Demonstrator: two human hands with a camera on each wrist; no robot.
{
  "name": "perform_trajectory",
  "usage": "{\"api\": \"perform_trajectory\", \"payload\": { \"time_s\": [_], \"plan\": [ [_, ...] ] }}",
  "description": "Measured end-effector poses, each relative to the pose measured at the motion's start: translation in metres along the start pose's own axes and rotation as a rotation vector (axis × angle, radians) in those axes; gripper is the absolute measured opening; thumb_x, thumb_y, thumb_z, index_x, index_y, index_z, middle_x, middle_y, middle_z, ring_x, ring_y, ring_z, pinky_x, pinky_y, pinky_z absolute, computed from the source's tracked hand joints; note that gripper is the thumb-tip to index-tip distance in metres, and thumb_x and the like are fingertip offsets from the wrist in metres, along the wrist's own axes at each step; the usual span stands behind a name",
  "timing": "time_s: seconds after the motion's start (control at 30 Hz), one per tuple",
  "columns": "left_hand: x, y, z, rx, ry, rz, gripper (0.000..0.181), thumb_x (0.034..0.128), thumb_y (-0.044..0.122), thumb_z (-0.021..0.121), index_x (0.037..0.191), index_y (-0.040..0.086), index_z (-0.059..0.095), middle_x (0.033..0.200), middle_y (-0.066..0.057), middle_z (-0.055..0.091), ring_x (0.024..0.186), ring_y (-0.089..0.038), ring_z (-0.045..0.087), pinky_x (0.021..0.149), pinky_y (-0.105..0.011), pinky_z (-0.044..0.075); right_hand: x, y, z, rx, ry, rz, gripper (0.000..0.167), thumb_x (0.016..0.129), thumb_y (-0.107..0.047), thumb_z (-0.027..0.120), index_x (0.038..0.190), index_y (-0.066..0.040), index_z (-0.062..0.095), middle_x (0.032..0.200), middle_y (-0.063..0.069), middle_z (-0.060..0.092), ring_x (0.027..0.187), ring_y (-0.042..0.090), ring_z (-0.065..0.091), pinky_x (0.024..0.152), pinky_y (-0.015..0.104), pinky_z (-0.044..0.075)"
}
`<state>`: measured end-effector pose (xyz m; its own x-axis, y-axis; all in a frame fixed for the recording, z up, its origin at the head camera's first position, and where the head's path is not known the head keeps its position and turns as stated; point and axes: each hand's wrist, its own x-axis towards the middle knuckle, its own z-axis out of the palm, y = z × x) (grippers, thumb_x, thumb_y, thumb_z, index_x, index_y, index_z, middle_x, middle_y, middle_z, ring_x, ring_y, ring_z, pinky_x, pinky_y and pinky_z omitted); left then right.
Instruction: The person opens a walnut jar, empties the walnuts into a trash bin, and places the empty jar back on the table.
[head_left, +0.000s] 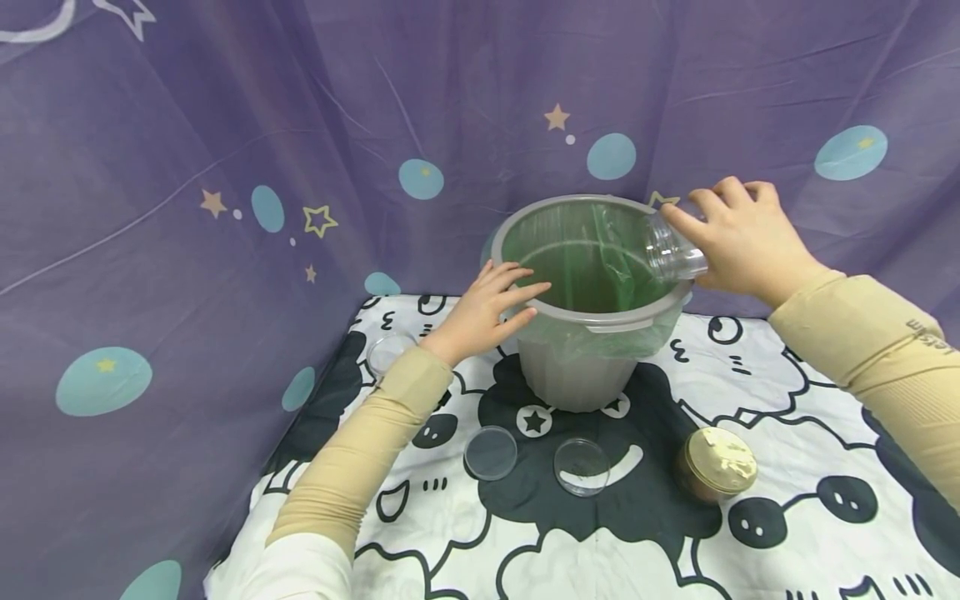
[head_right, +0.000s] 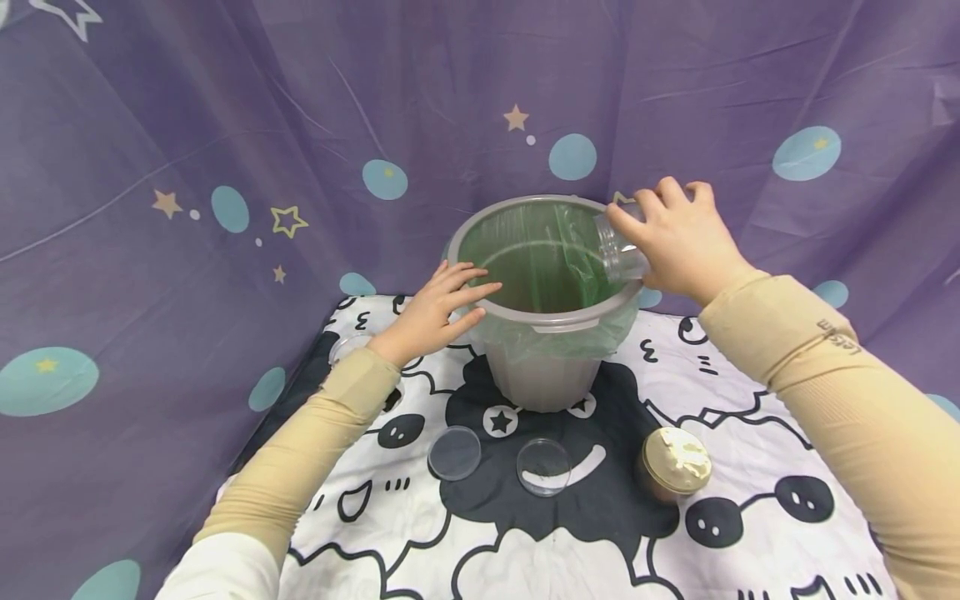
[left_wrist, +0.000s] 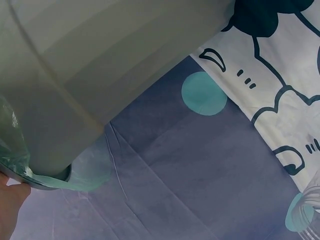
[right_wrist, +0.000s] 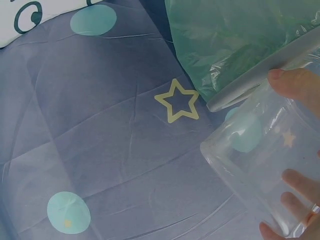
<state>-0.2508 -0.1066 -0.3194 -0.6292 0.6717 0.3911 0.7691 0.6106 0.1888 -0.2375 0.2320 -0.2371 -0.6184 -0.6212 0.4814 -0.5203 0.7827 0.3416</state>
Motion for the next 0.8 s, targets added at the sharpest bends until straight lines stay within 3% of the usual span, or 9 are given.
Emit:
{"api": "perform_trajectory", "payload": {
  "time_s": [0.3, 0.6, 0.8],
  "plan": [
    [0.001, -0.001, 0.003, -0.002, 0.018, 0.006, 0.040, 0.0977, 0.033, 0.051, 0.136, 0.022, 0.053, 0.140, -0.010, 0.048, 0.137, -0.027, 0.034, 0.116, -0.055, 0.012, -0.002, 0.004, 0.004, 0.022, 0.010, 0.018, 0.091, 0.046, -0.022, 0.086, 0.127, -0.010, 0.046, 0.108, 0.026, 0.054, 0.097, 0.046, 0.046, 0.071, 0.067, 0.039],
    [0.001, 0.000, 0.003, -0.021, 0.010, -0.010, 0.040, 0.0978, 0.033, 0.051, 0.137, 0.022, 0.053, 0.142, -0.009, 0.046, 0.138, -0.026, 0.031, 0.118, -0.052, 0.010, -0.011, 0.007, 0.003, 0.115, -0.047, 0.169, 0.091, 0.048, -0.027, 0.083, 0.129, -0.011, 0.044, 0.115, 0.025, 0.052, 0.099, 0.047, 0.043, 0.072, 0.066, 0.037],
    [0.001, -0.001, 0.004, -0.022, 0.016, -0.007, 0.041, 0.0979, 0.033, 0.051, 0.137, 0.022, 0.052, 0.143, -0.009, 0.045, 0.139, -0.026, 0.030, 0.117, -0.053, 0.010, -0.017, 0.008, 0.004, 0.161, 0.012, 0.224, 0.092, 0.047, -0.030, 0.081, 0.129, -0.009, 0.045, 0.114, 0.024, 0.054, 0.095, 0.048, 0.043, 0.065, 0.064, 0.038]
  ]
}}
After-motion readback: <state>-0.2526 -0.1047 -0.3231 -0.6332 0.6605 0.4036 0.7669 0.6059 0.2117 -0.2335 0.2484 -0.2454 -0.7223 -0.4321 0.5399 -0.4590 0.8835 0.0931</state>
